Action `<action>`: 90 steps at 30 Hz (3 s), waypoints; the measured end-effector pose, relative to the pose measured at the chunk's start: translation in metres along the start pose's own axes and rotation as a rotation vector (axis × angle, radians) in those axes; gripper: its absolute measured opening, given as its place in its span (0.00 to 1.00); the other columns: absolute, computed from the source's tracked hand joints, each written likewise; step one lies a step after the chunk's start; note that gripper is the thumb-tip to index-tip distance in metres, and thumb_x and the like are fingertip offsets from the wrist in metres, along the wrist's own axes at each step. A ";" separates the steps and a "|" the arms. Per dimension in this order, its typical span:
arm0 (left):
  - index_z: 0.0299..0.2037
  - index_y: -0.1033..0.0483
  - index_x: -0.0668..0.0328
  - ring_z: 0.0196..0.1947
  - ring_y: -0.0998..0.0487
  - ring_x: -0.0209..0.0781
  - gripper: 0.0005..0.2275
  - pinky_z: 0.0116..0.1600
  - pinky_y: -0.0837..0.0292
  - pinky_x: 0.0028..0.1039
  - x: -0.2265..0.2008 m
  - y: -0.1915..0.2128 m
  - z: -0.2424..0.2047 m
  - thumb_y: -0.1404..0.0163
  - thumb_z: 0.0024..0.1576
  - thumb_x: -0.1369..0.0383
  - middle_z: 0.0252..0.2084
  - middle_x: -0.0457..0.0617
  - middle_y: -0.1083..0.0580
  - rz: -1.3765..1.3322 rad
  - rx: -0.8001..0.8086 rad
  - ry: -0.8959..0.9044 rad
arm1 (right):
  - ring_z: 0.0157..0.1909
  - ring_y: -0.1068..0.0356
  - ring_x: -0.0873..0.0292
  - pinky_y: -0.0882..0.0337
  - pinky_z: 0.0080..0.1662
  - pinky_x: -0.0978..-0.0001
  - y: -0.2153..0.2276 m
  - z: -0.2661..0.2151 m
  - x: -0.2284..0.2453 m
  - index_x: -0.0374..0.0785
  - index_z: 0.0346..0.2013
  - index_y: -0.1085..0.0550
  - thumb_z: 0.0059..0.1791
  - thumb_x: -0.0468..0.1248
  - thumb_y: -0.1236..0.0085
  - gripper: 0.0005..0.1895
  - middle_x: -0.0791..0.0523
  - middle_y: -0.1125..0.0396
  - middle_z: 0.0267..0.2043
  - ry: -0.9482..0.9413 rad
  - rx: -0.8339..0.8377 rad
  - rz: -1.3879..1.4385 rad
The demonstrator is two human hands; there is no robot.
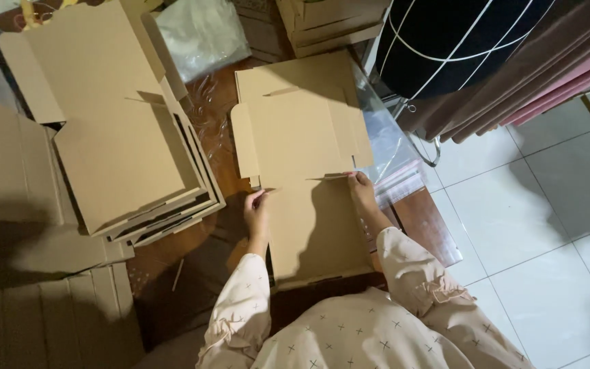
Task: The person assembles flat cardboard boxes into their final box shapes.
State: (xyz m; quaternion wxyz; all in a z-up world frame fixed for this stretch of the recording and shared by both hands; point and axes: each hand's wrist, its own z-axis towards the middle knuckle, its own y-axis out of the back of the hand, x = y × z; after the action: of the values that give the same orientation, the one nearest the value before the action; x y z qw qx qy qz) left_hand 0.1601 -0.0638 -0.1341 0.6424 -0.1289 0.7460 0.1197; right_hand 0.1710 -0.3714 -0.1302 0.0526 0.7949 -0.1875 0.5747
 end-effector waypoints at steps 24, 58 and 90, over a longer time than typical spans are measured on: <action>0.57 0.31 0.68 0.50 0.26 0.36 0.19 0.59 0.32 0.28 0.002 -0.001 0.003 0.46 0.56 0.84 0.55 0.50 0.26 -0.584 0.074 0.161 | 0.69 0.40 0.57 0.38 0.65 0.69 0.016 0.024 0.069 0.45 0.73 0.48 0.42 0.16 0.55 0.46 0.53 0.44 0.72 -0.141 0.440 0.280; 0.40 0.17 0.73 0.33 0.24 0.31 0.10 0.41 0.27 0.26 -0.021 0.035 -0.083 0.38 0.58 0.69 0.36 0.45 0.19 -0.005 -0.162 -0.009 | 0.28 0.40 0.35 0.36 0.33 0.52 -0.013 -0.061 0.032 0.26 0.28 0.28 0.55 0.39 0.36 0.19 0.36 0.37 0.25 0.402 -0.174 -0.945; 0.67 0.42 0.71 0.65 0.35 0.62 0.34 0.63 0.39 0.41 -0.079 0.024 -0.128 0.48 0.58 0.53 0.68 0.69 0.38 0.638 0.171 -0.352 | 0.71 0.37 0.49 0.33 0.66 0.65 0.010 -0.077 0.114 0.36 0.58 0.33 0.50 0.35 0.44 0.21 0.51 0.36 0.62 0.807 0.556 -0.452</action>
State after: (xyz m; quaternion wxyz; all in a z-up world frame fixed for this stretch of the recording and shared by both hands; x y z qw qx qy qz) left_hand 0.0444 -0.0821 -0.0373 0.6995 0.1867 0.6343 0.2711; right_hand 0.1297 -0.3849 0.0007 0.0305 0.5153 0.1827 0.8367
